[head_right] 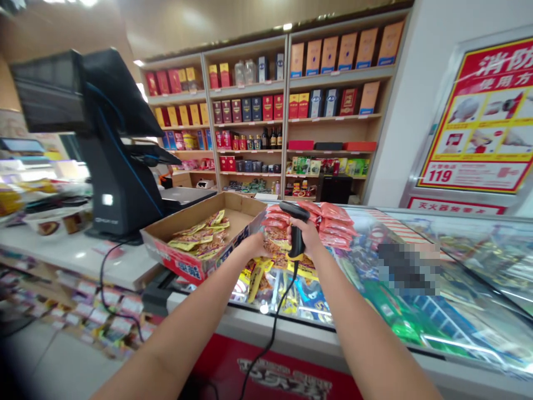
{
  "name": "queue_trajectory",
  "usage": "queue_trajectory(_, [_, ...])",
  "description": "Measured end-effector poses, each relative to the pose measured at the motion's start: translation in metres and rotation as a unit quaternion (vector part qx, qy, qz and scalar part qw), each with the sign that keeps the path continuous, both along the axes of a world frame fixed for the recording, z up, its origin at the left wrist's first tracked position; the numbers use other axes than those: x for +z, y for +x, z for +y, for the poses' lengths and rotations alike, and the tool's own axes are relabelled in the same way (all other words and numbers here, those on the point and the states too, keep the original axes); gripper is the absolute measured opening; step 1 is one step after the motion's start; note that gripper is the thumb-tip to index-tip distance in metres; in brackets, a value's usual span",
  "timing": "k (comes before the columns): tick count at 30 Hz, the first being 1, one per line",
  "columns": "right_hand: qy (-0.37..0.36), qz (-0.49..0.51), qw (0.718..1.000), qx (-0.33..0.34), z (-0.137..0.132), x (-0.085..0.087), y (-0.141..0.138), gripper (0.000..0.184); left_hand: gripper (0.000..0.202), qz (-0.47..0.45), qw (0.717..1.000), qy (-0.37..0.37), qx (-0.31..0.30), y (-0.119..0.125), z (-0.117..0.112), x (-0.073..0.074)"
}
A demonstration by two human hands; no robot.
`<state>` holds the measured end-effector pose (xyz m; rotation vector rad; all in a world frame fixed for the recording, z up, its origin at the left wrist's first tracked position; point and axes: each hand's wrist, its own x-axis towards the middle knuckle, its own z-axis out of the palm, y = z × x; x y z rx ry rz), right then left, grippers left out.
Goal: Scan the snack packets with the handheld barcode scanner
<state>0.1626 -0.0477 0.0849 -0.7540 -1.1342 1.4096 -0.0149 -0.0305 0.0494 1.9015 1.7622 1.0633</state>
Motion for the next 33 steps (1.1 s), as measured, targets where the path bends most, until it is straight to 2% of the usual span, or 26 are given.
queue_trajectory(3, [-0.003,0.014,1.0,-0.026,0.001,-0.014,0.004,0.019,0.067,0.01,0.999,-0.021,0.022,-0.004,0.008,-0.01])
queue_trajectory(7, [-0.01,-0.006,1.0,-0.007,-0.001,-0.026,0.005,0.021,0.061,-0.076,0.994,0.072,0.032,-0.007,0.012,-0.019])
queue_trajectory(13, [-0.006,-0.052,0.997,0.057,-0.009,-0.027,0.0,0.026,0.04,-0.182,0.973,0.139,0.033,-0.004,0.014,-0.018])
queue_trajectory(18, [0.017,-0.104,0.992,0.073,-0.013,-0.029,-0.005,0.027,0.025,-0.22,0.959,0.18,0.012,0.0,0.016,-0.021])
queue_trajectory(27, [0.03,-0.139,0.985,0.094,-0.011,-0.034,-0.006,0.024,0.025,-0.25,0.951,0.183,0.013,0.0,0.014,-0.021])
queue_trajectory(33, [0.045,-0.151,0.982,0.108,-0.01,-0.036,-0.005,0.023,0.023,-0.236,0.951,0.196,0.022,-0.001,0.016,-0.023])
